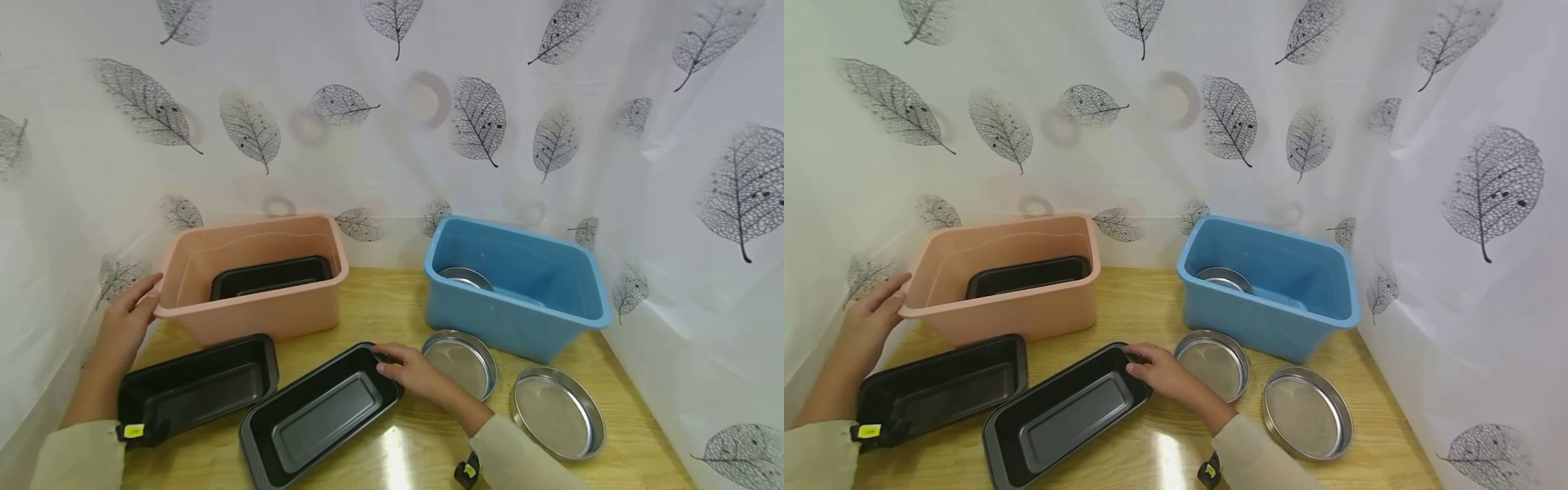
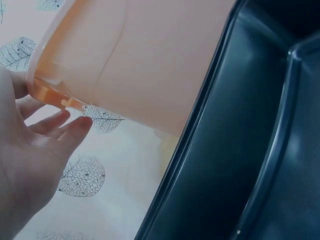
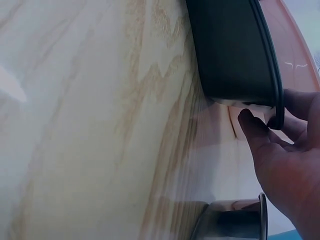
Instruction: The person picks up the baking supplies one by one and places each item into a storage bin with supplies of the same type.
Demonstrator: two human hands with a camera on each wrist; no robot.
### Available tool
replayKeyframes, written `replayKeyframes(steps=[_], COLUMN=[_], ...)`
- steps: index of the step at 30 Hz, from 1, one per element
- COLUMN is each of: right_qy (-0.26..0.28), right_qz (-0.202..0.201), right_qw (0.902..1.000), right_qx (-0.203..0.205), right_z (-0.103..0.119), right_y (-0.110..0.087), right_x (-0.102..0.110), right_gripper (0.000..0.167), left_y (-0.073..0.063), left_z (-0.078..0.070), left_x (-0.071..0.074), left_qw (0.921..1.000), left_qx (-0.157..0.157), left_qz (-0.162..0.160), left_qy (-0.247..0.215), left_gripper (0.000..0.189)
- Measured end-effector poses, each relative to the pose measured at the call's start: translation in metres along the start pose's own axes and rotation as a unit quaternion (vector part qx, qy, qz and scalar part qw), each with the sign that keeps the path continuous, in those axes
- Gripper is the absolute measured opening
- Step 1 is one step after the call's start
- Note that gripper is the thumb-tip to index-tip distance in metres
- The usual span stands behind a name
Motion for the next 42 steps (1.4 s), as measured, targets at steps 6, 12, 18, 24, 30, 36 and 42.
replayKeyframes(steps=[6, 12, 18, 24, 30, 36, 42], right_qy=[0.033, 0.090, 0.133, 0.163, 0.170, 0.198, 0.204], right_qz=[-0.006, -0.012, -0.025, -0.034, -0.038, -0.039, -0.051], right_qw=[0.9992, 0.9954, 0.9898, 0.9847, 0.9835, 0.9784, 0.9753], right_qx=[-0.021, -0.032, -0.043, -0.053, -0.048, -0.045, -0.069], right_z=[-0.004, -0.004, -0.008, -0.011, -0.012, -0.010, -0.010], right_y=[0.000, -0.002, -0.002, -0.003, -0.004, -0.004, -0.006], right_x=[-0.005, -0.011, -0.017, -0.020, -0.022, -0.023, -0.021], right_gripper=[0.040, 0.041, 0.041, 0.043, 0.043, 0.044, 0.046], left_y=[0.003, 0.003, 0.002, 0.001, 0.001, 0.000, -0.001], left_z=[0.001, 0.003, 0.004, 0.004, 0.004, 0.004, 0.003], left_x=[-0.003, -0.004, -0.004, -0.004, -0.003, -0.003, -0.006], left_qw=[0.9995, 0.9985, 0.9976, 0.9959, 0.9933, 0.9905, 0.9930], left_qx=[-0.006, -0.017, -0.022, -0.024, -0.029, -0.023, -0.018], left_qz=[0.024, 0.038, 0.035, 0.032, 0.032, 0.033, 0.032], left_qy=[-0.017, -0.035, -0.055, -0.080, -0.108, -0.132, -0.112], left_gripper=[0.057, 0.056, 0.055, 0.055, 0.056, 0.057, 0.057])
Point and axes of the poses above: each hand's wrist, its own y-axis towards the middle knuckle, its own x-axis out of the back of the hand, z = x × y, the point moved 7 cm from there along y, towards the middle knuckle, and after that the axes turned 12 degrees about -y, right-handed, at the moved point
